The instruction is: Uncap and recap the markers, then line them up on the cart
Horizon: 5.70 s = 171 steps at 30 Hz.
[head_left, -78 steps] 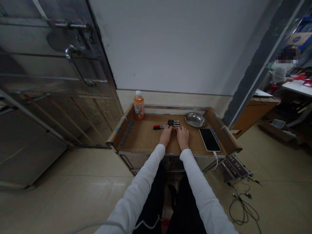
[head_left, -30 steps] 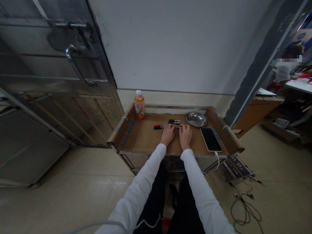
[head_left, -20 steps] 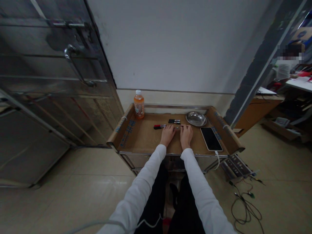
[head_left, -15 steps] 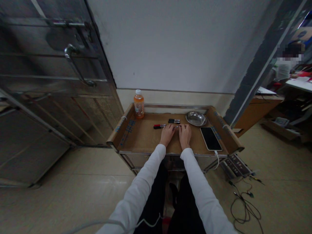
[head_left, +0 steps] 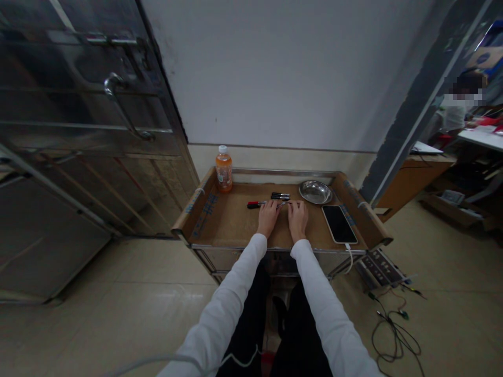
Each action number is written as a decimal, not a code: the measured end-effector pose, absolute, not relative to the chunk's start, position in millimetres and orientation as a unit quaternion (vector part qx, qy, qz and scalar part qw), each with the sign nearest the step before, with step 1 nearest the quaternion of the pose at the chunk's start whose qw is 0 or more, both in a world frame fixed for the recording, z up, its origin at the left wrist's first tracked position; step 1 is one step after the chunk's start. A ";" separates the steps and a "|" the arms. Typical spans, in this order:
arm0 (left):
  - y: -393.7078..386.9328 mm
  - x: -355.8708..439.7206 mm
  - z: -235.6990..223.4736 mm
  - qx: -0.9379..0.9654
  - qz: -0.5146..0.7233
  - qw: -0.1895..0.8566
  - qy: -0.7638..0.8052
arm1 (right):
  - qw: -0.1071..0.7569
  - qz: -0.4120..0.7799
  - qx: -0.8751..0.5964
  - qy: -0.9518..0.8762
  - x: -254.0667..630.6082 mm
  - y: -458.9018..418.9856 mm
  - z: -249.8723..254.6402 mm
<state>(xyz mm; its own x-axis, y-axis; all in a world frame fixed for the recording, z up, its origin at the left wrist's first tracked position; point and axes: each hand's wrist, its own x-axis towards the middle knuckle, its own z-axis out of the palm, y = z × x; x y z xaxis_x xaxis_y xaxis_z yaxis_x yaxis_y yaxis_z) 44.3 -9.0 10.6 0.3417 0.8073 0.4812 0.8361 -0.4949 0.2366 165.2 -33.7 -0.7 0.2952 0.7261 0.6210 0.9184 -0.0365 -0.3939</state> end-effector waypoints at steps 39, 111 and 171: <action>-19.5 37.7 9.4 -0.652 -0.273 0.046 -0.705 | 0.299 -0.074 -0.715 -0.628 160.5 -22.1 -12.1; 2.8 54.6 2.2 -0.868 -0.231 -0.020 -0.439 | 0.418 -0.071 -0.691 -0.586 166.0 -24.7 -5.4; -30.1 27.9 14.5 -0.685 -0.320 0.000 -0.654 | 0.260 -0.056 -0.725 -0.635 137.9 -2.2 3.1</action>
